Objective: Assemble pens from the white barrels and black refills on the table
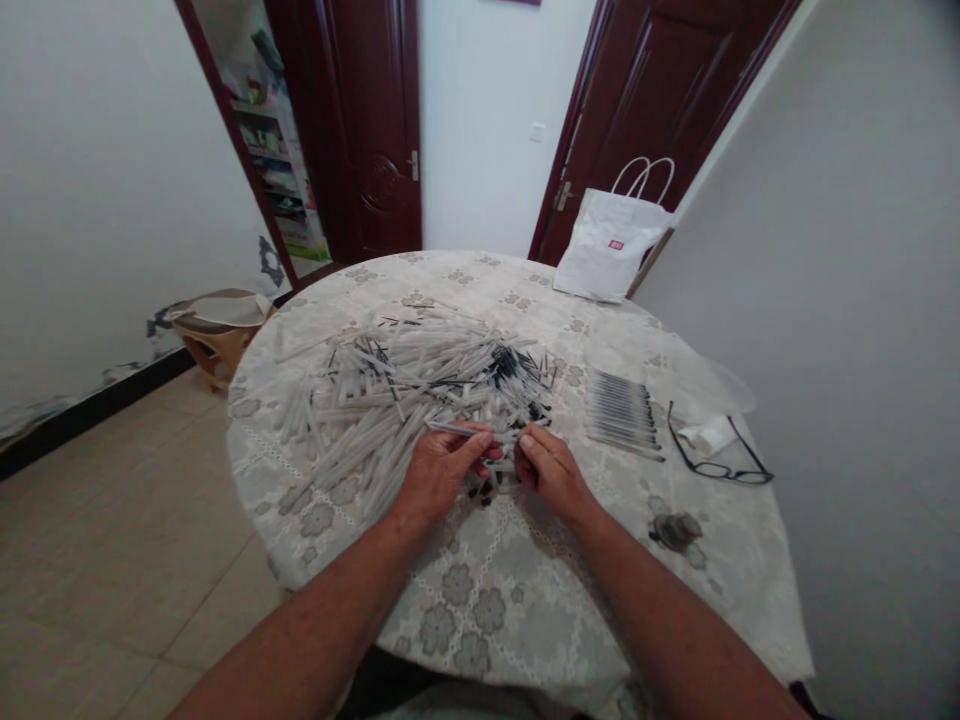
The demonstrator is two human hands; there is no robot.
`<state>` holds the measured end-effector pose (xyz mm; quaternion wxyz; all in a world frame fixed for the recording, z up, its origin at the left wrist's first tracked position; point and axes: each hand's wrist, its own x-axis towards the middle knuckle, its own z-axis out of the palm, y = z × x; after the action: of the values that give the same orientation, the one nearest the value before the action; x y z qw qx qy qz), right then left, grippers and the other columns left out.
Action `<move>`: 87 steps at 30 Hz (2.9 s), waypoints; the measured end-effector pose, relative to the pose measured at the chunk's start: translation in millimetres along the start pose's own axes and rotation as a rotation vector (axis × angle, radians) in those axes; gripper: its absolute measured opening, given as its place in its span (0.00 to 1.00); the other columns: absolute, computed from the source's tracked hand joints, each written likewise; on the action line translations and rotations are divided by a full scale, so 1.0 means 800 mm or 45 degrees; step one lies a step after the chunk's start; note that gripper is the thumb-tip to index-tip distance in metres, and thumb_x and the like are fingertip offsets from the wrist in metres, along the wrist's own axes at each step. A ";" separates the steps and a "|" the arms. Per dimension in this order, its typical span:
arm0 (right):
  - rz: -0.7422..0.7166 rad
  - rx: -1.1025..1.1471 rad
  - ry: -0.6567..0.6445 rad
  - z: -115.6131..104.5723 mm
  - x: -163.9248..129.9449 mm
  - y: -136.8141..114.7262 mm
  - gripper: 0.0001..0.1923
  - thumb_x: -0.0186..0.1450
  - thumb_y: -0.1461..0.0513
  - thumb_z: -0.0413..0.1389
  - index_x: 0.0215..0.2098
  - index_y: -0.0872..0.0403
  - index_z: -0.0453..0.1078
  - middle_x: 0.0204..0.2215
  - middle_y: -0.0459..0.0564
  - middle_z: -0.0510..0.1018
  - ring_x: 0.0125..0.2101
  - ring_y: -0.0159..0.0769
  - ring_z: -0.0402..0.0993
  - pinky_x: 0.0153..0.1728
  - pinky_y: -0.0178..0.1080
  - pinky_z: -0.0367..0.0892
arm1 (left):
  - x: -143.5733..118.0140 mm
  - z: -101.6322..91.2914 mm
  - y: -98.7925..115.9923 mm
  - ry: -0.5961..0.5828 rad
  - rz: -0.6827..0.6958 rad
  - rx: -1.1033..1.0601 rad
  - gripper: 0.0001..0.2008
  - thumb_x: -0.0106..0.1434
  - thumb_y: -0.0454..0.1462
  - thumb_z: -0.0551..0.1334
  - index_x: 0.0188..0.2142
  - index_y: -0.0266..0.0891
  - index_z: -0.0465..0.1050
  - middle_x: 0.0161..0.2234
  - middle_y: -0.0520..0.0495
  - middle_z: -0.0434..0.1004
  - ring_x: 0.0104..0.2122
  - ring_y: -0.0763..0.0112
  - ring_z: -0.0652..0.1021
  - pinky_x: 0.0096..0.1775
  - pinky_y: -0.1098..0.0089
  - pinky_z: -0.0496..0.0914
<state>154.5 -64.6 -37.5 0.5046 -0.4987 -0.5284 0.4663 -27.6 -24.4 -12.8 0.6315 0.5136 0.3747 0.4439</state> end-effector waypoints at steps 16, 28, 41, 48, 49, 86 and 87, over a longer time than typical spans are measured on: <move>-0.563 -1.049 -0.076 -0.008 -0.009 -0.064 0.04 0.71 0.60 0.56 0.39 0.53 0.70 0.34 0.48 0.74 0.36 0.35 0.69 0.39 0.36 0.62 | -0.002 -0.005 0.009 -0.074 0.119 0.404 0.19 0.60 0.49 0.67 0.40 0.35 0.81 0.31 0.43 0.84 0.26 0.64 0.80 0.31 0.66 0.75; -0.028 -1.695 -0.139 -0.169 -0.067 -0.097 0.05 0.70 0.62 0.57 0.37 0.53 0.75 0.36 0.52 0.77 0.37 0.37 0.72 0.40 0.37 0.61 | -0.003 -0.004 0.011 -0.055 0.096 0.416 0.17 0.61 0.50 0.65 0.36 0.38 0.79 0.30 0.44 0.82 0.31 0.63 0.81 0.30 0.68 0.74; -0.041 -1.728 0.026 -0.216 -0.081 -0.064 0.06 0.69 0.62 0.56 0.37 0.54 0.74 0.34 0.53 0.77 0.33 0.38 0.72 0.35 0.37 0.62 | -0.005 -0.012 -0.016 -0.082 0.674 1.050 0.10 0.67 0.42 0.61 0.42 0.43 0.79 0.38 0.45 0.83 0.37 0.62 0.81 0.44 0.64 0.73; -0.211 -1.452 -0.039 -0.124 -0.089 -0.061 0.06 0.71 0.61 0.53 0.38 0.52 0.70 0.33 0.50 0.76 0.33 0.38 0.71 0.36 0.39 0.63 | -0.010 -0.010 -0.014 -0.261 0.983 1.462 0.10 0.69 0.35 0.58 0.47 0.38 0.76 0.42 0.40 0.80 0.43 0.59 0.76 0.47 0.60 0.70; -0.225 -1.418 -0.045 -0.112 -0.088 -0.055 0.06 0.71 0.61 0.52 0.39 0.52 0.70 0.34 0.50 0.76 0.34 0.38 0.71 0.37 0.39 0.63 | -0.012 -0.009 -0.012 -0.258 0.983 1.525 0.11 0.69 0.35 0.58 0.48 0.38 0.75 0.44 0.40 0.80 0.44 0.58 0.76 0.48 0.59 0.70; -0.382 -1.007 0.143 -0.098 -0.087 -0.002 0.04 0.70 0.61 0.53 0.40 0.51 0.70 0.34 0.51 0.75 0.34 0.39 0.72 0.37 0.40 0.68 | -0.009 0.010 -0.003 -0.093 0.101 0.479 0.14 0.68 0.46 0.59 0.46 0.40 0.73 0.34 0.48 0.81 0.24 0.74 0.73 0.28 0.72 0.67; -0.385 -1.007 0.133 -0.097 -0.087 -0.002 0.04 0.70 0.61 0.53 0.41 0.51 0.70 0.35 0.51 0.75 0.35 0.39 0.72 0.38 0.40 0.68 | -0.007 0.010 -0.001 -0.085 0.078 0.452 0.15 0.67 0.46 0.60 0.46 0.40 0.74 0.31 0.50 0.80 0.23 0.74 0.72 0.27 0.73 0.66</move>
<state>231.7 -134.9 -36.4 0.3633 -0.5937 -0.7075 0.1224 -21.9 -32.3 -11.8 0.5292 0.6426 0.4100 0.3727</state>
